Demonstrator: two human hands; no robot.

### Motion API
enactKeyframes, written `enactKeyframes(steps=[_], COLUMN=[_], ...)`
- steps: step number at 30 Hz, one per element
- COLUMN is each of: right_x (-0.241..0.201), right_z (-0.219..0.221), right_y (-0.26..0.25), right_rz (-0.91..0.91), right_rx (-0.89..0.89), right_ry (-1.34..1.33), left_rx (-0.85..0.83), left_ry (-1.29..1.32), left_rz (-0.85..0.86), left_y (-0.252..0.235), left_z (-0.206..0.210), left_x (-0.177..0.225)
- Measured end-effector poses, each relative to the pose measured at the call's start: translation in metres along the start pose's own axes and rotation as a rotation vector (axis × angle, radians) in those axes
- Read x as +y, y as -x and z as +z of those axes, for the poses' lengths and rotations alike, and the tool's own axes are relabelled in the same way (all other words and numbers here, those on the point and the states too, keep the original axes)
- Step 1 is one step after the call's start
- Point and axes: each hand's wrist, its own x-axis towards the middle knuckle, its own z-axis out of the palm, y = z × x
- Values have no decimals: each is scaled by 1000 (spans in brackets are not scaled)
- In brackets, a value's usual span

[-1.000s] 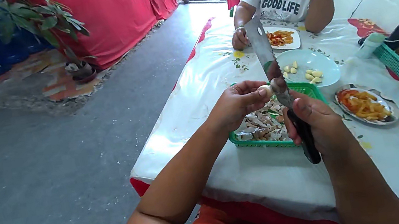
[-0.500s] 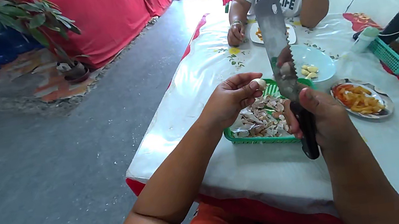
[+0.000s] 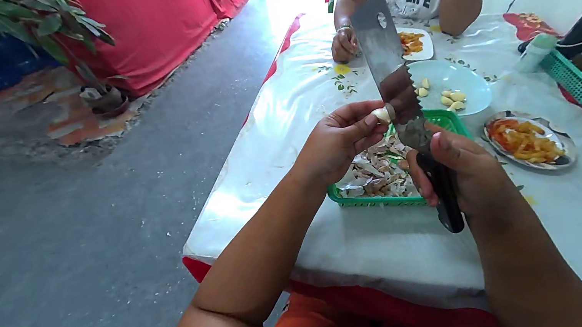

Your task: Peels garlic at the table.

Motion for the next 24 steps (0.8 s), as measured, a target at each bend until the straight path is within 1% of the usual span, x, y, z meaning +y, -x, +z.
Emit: enactKeyframes(steps=[7, 11, 16, 18, 24], right_x=[6, 7, 4, 4, 5], right_z=[6, 8, 7, 6, 2], right_y=[-3, -4, -4, -4, -4], right_rz=[-53, -67, -50, -44, -23], right_rx=[89, 87, 91, 91, 34], right_ry=[158, 186, 180, 186, 67], left_rx=[81, 71, 124, 120, 106], left_ry=[-9, -25, -272, -346, -405], left_rz=[1, 6, 71, 91, 166], left_y=[0, 1, 2, 3, 3], left_z=[5, 4, 4, 4, 2], left_x=[-1, 1, 3, 4, 4])
